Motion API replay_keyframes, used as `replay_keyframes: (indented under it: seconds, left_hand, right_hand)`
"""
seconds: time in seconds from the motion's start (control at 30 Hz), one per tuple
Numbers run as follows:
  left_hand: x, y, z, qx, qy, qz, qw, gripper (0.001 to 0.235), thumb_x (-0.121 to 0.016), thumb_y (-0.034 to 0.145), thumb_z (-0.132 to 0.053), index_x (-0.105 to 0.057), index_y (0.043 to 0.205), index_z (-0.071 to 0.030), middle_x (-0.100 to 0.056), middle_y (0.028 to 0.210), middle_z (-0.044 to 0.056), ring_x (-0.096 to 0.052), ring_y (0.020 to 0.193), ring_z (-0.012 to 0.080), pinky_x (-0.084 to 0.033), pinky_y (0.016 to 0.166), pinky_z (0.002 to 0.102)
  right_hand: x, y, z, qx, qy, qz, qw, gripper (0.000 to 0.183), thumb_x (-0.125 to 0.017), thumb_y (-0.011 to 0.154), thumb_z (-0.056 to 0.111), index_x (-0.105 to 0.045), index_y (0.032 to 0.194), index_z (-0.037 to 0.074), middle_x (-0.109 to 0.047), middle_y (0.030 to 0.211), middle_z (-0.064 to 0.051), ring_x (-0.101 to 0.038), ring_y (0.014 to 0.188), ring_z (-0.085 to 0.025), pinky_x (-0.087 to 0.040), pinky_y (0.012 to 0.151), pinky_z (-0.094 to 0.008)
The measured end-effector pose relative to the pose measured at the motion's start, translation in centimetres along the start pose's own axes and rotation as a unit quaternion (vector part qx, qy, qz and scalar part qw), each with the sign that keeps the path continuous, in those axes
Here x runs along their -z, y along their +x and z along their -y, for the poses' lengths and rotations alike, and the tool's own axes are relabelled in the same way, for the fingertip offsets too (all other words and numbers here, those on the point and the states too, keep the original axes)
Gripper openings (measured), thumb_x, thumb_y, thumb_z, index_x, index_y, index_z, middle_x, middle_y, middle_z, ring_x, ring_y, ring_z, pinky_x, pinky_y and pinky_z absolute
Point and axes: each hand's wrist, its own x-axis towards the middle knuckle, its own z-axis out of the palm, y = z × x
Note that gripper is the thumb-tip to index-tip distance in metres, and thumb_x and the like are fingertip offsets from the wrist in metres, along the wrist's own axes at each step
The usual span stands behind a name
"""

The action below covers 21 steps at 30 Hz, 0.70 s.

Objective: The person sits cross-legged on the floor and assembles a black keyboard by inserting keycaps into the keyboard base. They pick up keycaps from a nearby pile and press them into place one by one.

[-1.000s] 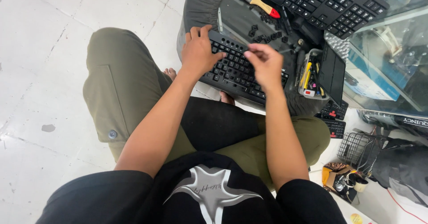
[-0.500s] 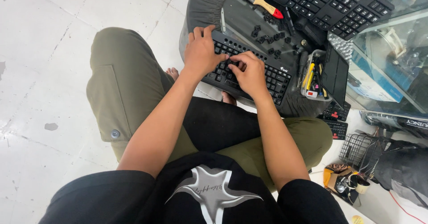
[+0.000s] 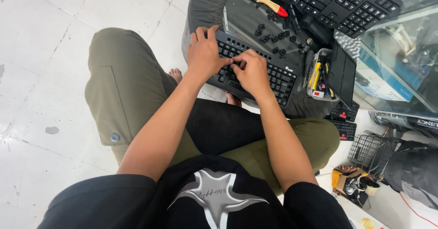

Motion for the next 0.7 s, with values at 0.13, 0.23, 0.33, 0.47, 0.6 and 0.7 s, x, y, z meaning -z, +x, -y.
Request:
replay_keyframes:
  seconds: [0.13,0.23,0.33,0.47,0.6,0.7]
  left_hand:
    - [-0.6,0.0,-0.1,-0.003,0.008,-0.017,1.0,0.104,-0.096,0.073,-0.053,-0.039,0.15,-0.012,-0.042,0.137,0.016,-0.045,0.122,0.0399,-0.051,0.088,0.054]
    - [-0.1,0.4,-0.2,0.011,0.018,0.013,1.0,0.109,-0.094,0.073,-0.056,-0.035,0.153,-0.012,-0.04,0.138,0.014,-0.044,0.123,0.0375,-0.051,0.09,0.052]
    - [0.5,0.3,-0.1,0.023,-0.011,0.037,0.999,0.111,-0.097,0.072,-0.053,-0.034,0.154,-0.013,-0.039,0.137,0.014,-0.043,0.125,0.0371,-0.05,0.091,0.051]
    - [0.8,0.5,0.4,0.021,-0.048,0.047,0.998,0.106,-0.097,0.074,-0.048,-0.035,0.154,-0.015,-0.04,0.136,0.013,-0.044,0.128,0.0342,-0.05,0.096,0.05]
    - [0.9,0.7,0.1,0.022,-0.035,0.045,0.998,0.104,-0.096,0.075,-0.05,-0.037,0.154,-0.015,-0.041,0.136,0.013,-0.043,0.126,0.0351,-0.052,0.091,0.049]
    - [0.9,0.7,0.0,0.023,-0.023,0.05,0.998,0.099,-0.093,0.079,-0.049,-0.037,0.153,-0.016,-0.039,0.139,0.015,-0.043,0.127,0.0368,-0.052,0.091,0.05]
  right_hand:
    - [0.4,0.3,0.1,-0.035,0.023,0.018,0.999,0.011,-0.079,0.084,-0.004,-0.078,0.093,0.003,-0.069,0.093,-0.008,-0.066,0.07,-0.018,-0.056,0.071,-0.032]
    - [0.7,0.4,0.5,-0.038,0.027,0.029,0.998,0.015,-0.079,0.084,0.0,-0.078,0.099,0.005,-0.067,0.092,-0.008,-0.067,0.072,-0.018,-0.057,0.072,-0.032]
    - [0.6,0.1,0.7,-0.026,0.028,0.019,0.999,0.016,-0.078,0.082,0.001,-0.075,0.097,0.007,-0.066,0.092,-0.005,-0.062,0.072,-0.016,-0.053,0.07,-0.03]
    - [0.5,0.3,0.7,-0.008,0.023,0.004,1.0,0.008,-0.075,0.086,0.001,-0.075,0.092,0.007,-0.067,0.084,-0.005,-0.064,0.069,-0.015,-0.054,0.067,-0.028]
    - [0.9,0.2,1.1,-0.002,0.04,0.024,0.999,0.014,-0.074,0.09,-0.002,-0.079,0.101,0.005,-0.069,0.092,-0.007,-0.064,0.074,-0.016,-0.056,0.072,-0.028]
    - [0.5,0.0,0.3,0.014,0.034,0.012,0.999,0.014,-0.071,0.096,0.002,-0.078,0.107,0.003,-0.066,0.099,-0.008,-0.066,0.075,-0.019,-0.058,0.072,-0.03]
